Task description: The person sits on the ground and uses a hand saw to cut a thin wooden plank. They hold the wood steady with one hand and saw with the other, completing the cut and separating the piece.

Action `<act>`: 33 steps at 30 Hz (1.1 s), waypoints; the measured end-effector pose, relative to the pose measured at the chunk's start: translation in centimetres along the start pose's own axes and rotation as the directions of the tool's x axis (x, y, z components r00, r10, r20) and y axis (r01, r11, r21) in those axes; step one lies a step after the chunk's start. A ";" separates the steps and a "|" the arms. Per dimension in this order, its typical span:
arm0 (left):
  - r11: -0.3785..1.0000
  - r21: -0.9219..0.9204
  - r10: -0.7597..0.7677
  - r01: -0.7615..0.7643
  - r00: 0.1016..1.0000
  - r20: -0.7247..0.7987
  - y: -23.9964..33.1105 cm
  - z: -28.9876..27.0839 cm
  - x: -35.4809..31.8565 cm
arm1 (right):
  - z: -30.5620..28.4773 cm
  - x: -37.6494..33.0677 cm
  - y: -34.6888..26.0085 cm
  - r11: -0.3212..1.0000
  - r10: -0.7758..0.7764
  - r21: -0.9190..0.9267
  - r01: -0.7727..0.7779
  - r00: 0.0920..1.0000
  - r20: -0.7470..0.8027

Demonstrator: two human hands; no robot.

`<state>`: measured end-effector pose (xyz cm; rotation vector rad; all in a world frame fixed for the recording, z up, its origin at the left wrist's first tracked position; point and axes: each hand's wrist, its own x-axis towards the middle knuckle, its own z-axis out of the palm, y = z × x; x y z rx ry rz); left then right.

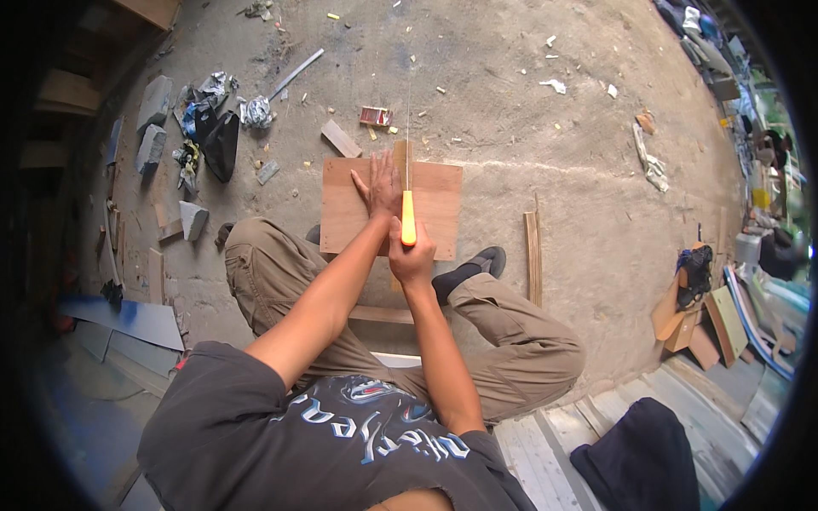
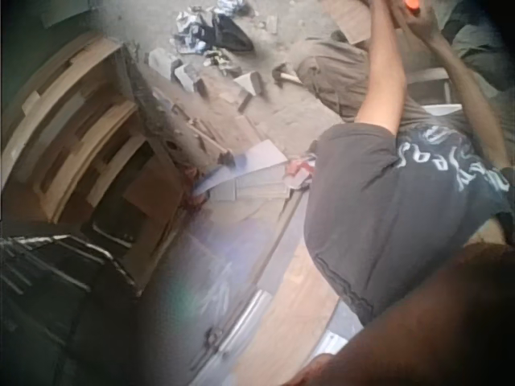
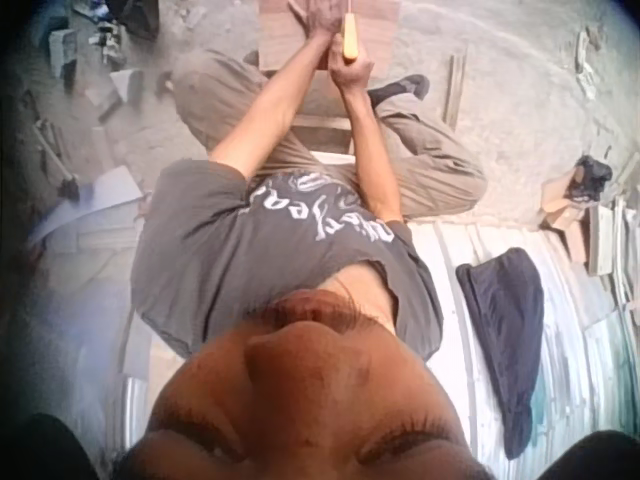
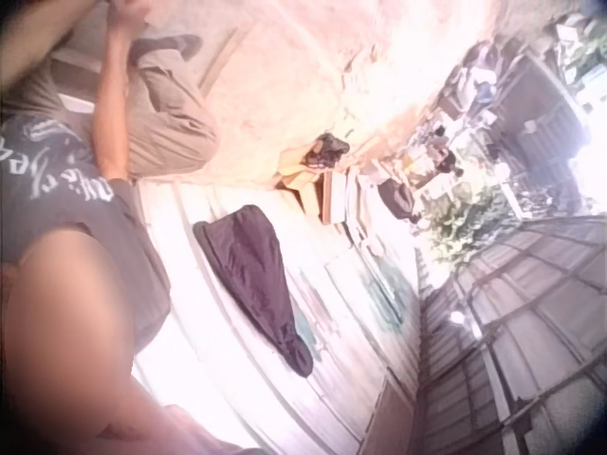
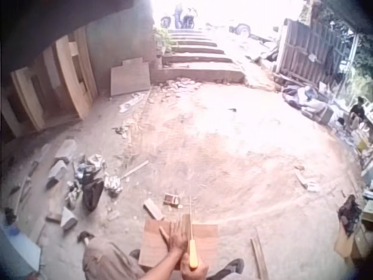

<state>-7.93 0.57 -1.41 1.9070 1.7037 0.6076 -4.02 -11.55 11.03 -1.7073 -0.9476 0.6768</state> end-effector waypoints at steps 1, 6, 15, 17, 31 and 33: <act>1.000 -0.018 0.012 -0.013 1.000 -0.015 -0.4 -0.3 -0.3 | -0.1 -0.1 -0.1 0.999 0.039 0.017 -0.039 0.999 0.022; 1.000 0.027 0.014 -0.015 0.999 0.029 0.6 -1.4 -0.5 | -0.7 -0.2 -2.2 0.987 0.161 0.019 -0.162 0.985 0.054; 0.997 0.042 0.071 -0.070 0.997 -0.026 0.0 -1.5 0.0 | -0.3 -0.1 -6.5 0.987 0.131 -0.106 -0.122 0.988 0.081; 0.997 0.035 0.070 -0.070 0.997 -0.011 0.2 -1.5 0.2 | 0.2 1.4 -6.2 0.987 0.116 -0.123 -0.106 0.990 0.074; 0.999 -0.003 0.042 -0.042 0.998 0.036 0.1 -1.2 0.2 | 1.1 3.4 -6.4 0.971 0.228 -0.093 -0.220 0.970 0.089; 0.999 0.014 0.053 -0.052 0.998 -0.021 -0.5 -1.1 -1.0 | -0.5 0.0 -6.1 0.986 0.136 -0.108 -0.126 0.987 0.087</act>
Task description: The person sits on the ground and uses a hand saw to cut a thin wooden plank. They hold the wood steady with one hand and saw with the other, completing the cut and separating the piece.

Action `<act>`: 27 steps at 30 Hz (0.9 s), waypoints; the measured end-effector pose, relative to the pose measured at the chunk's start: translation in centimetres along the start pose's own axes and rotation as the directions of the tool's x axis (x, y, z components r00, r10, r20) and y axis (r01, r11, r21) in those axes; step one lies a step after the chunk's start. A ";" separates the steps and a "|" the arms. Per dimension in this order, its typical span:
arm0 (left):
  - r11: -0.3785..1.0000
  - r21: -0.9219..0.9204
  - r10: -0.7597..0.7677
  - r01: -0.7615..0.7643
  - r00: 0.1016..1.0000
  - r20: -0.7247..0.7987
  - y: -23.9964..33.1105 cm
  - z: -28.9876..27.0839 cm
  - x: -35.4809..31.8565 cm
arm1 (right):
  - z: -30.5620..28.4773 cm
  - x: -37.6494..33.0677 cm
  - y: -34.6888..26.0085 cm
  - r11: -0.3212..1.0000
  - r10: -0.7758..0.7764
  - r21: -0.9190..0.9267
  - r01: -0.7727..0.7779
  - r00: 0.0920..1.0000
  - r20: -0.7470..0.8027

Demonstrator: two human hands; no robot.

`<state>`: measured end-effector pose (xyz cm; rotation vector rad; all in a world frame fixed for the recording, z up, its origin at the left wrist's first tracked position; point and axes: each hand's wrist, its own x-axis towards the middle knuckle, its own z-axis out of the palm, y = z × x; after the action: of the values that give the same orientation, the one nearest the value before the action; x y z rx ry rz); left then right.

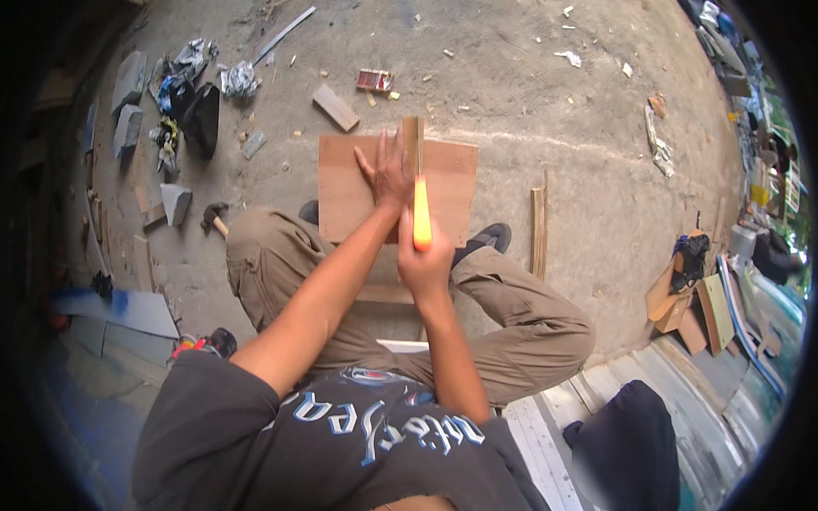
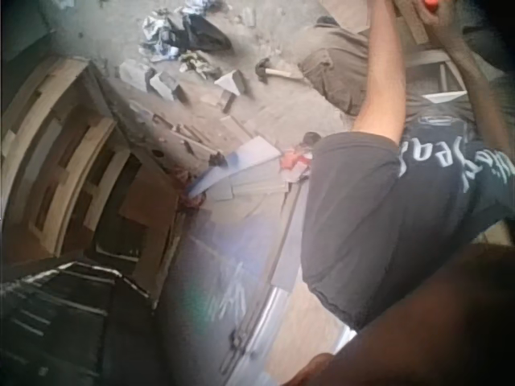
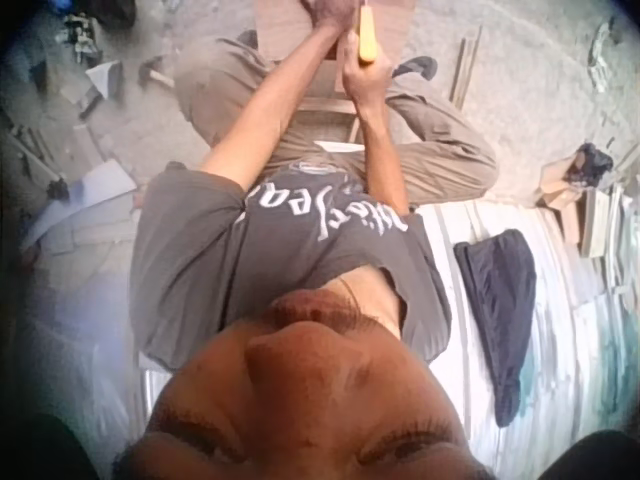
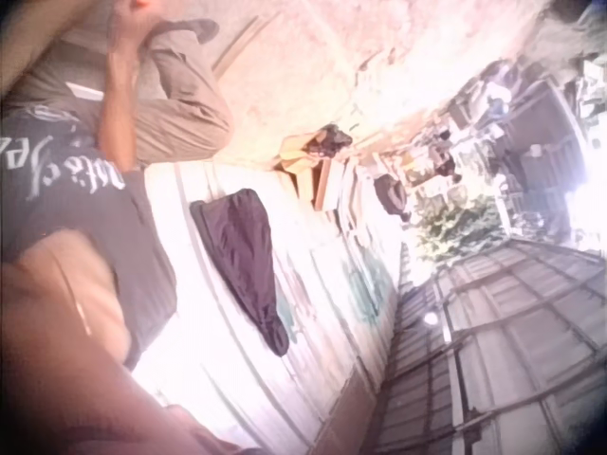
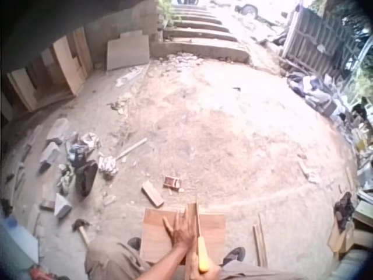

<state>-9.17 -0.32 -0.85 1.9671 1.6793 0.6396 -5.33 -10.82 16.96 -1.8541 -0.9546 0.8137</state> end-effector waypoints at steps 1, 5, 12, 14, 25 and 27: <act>1.000 -0.003 0.018 -0.018 0.999 -0.039 0.1 0.2 0.3 | -0.8 -1.9 0.2 0.998 -0.062 -0.016 0.062 0.998 -0.017; 1.000 -0.002 0.028 -0.028 0.998 -0.053 0.6 0.0 -0.5 | -3.0 -5.5 -1.5 0.993 0.103 0.053 -0.105 0.994 0.038; 1.000 -0.006 0.017 -0.017 0.999 -0.033 0.2 0.5 0.1 | 0.3 0.6 0.1 0.998 -0.027 -0.055 0.028 1.000 0.013; 1.000 0.011 0.019 -0.018 0.999 -0.048 -0.1 0.4 0.5 | -1.7 -5.1 -0.6 0.995 -0.085 -0.044 0.086 0.996 0.006; 1.000 -0.021 0.010 -0.011 0.999 -0.036 -0.1 0.1 0.5 | -1.6 -2.5 -1.5 0.998 -0.021 -0.059 0.023 0.999 0.037; 0.999 -0.049 0.013 -0.015 0.999 -0.044 0.6 0.1 0.7 | -3.6 -7.4 -2.3 0.999 -0.012 -0.033 0.012 1.000 0.002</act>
<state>-8.61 0.26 -0.52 1.9453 1.6601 0.7269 -6.68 -17.89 21.65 -1.8743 -0.9843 0.7966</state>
